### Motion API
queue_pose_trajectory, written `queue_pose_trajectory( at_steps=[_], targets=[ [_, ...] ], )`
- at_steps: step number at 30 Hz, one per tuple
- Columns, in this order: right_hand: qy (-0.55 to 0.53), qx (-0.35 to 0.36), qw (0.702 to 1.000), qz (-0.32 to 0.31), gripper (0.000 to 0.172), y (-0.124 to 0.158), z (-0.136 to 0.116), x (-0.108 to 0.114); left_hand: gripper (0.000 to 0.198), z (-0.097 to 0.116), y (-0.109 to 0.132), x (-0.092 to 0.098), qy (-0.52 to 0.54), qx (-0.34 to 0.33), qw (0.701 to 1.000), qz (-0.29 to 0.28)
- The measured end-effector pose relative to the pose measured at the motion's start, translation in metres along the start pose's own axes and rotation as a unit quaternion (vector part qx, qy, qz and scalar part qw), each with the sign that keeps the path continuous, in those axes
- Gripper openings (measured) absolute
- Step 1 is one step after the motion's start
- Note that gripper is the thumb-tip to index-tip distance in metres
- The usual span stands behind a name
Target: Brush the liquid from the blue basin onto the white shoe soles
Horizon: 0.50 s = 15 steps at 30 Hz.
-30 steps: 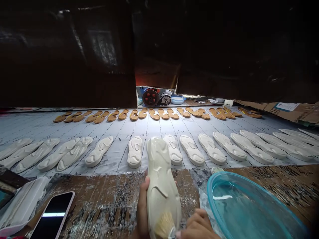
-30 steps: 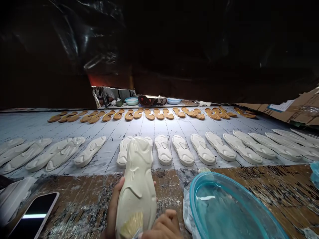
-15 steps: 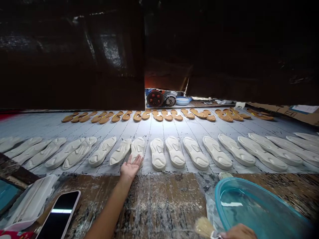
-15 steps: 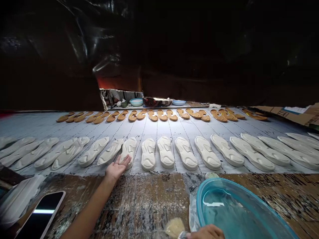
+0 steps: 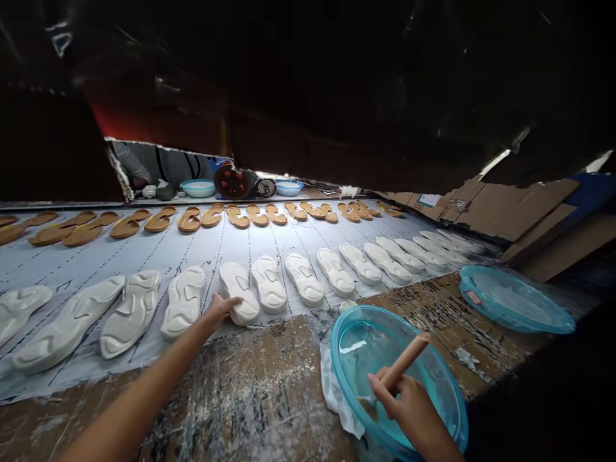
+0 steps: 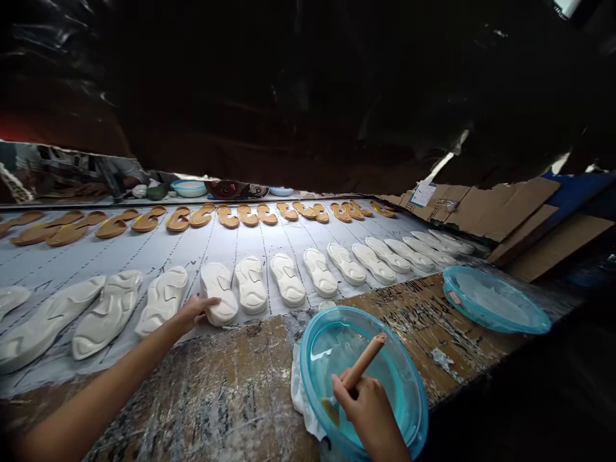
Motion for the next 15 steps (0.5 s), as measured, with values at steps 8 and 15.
queue_pose_trajectory(
  at_steps=[8, 15],
  targets=[
    [-0.14, -0.059, 0.988, -0.03, 0.044, -0.003, 0.004, 0.01, 0.036, -0.008, 0.114, -0.012, 0.077, 0.06, 0.986, -0.138],
    [-0.207, 0.108, 0.972, -0.016, 0.017, 0.022, -0.057, 0.008, 0.054, -0.068, 0.223, -0.039, 0.131, 0.283, 0.893, -0.324]
  ],
)
Point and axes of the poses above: each hand's wrist, its own y-axis away from the middle knuckle, its own x-axis out of the back of the hand, z = x × y, the point moved 7 cm from there along -y, towards the middle knuckle, and after that the axes turned 7 degrees about z, right-handed, at the moved point
